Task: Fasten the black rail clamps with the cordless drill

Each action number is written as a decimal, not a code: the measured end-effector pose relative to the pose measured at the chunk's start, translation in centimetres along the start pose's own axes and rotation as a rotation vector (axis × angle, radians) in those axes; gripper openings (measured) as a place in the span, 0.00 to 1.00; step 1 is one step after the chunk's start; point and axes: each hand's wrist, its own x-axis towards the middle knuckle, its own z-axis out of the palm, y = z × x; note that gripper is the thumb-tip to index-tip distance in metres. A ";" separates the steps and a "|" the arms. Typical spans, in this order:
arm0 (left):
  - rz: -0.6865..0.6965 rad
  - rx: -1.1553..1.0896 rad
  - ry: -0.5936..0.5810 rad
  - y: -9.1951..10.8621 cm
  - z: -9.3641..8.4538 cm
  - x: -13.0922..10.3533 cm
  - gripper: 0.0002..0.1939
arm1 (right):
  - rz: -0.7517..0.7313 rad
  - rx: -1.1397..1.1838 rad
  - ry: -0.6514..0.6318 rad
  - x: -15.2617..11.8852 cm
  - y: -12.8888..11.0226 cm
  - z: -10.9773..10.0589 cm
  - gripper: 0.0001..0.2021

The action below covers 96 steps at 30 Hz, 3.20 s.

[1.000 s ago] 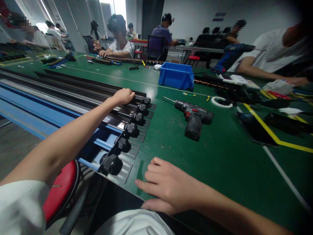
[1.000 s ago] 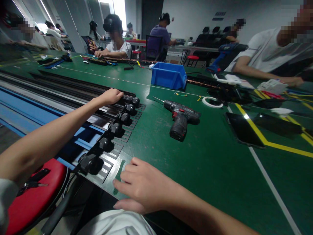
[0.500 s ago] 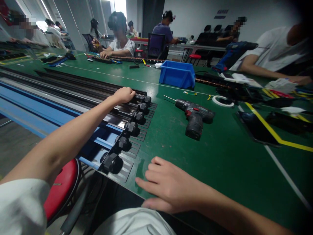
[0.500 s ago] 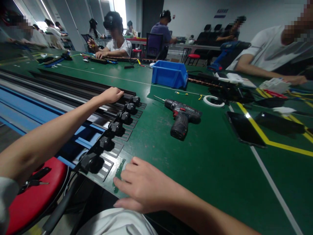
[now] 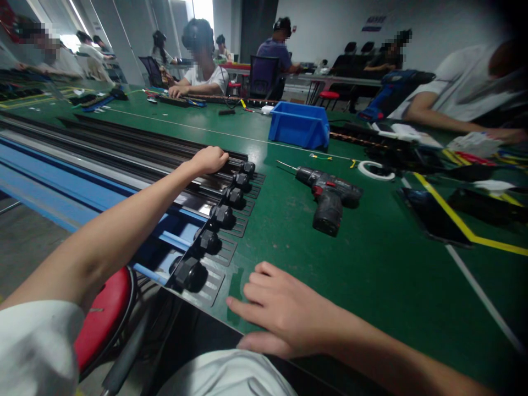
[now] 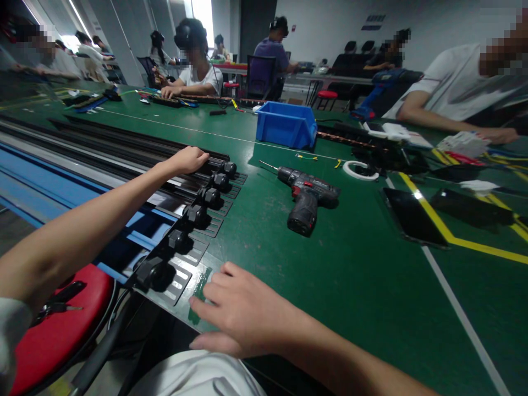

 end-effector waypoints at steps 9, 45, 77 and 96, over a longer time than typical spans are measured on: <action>-0.006 -0.017 -0.005 -0.1 0.0 0.0 0.27 | 0.168 -0.052 -0.002 0.3 0.4 -0.5 0.24; 0.022 -0.014 0.021 -0.1 0.1 0.0 0.26 | -0.121 0.087 0.031 -1.0 -0.2 0.4 0.30; 0.043 0.012 0.013 -0.2 0.0 0.2 0.26 | 0.379 0.003 0.341 -1.9 3.6 -0.3 0.13; 0.099 0.039 0.023 0.1 -0.1 0.2 0.30 | 0.545 -0.163 0.230 -2.5 5.6 -1.5 0.22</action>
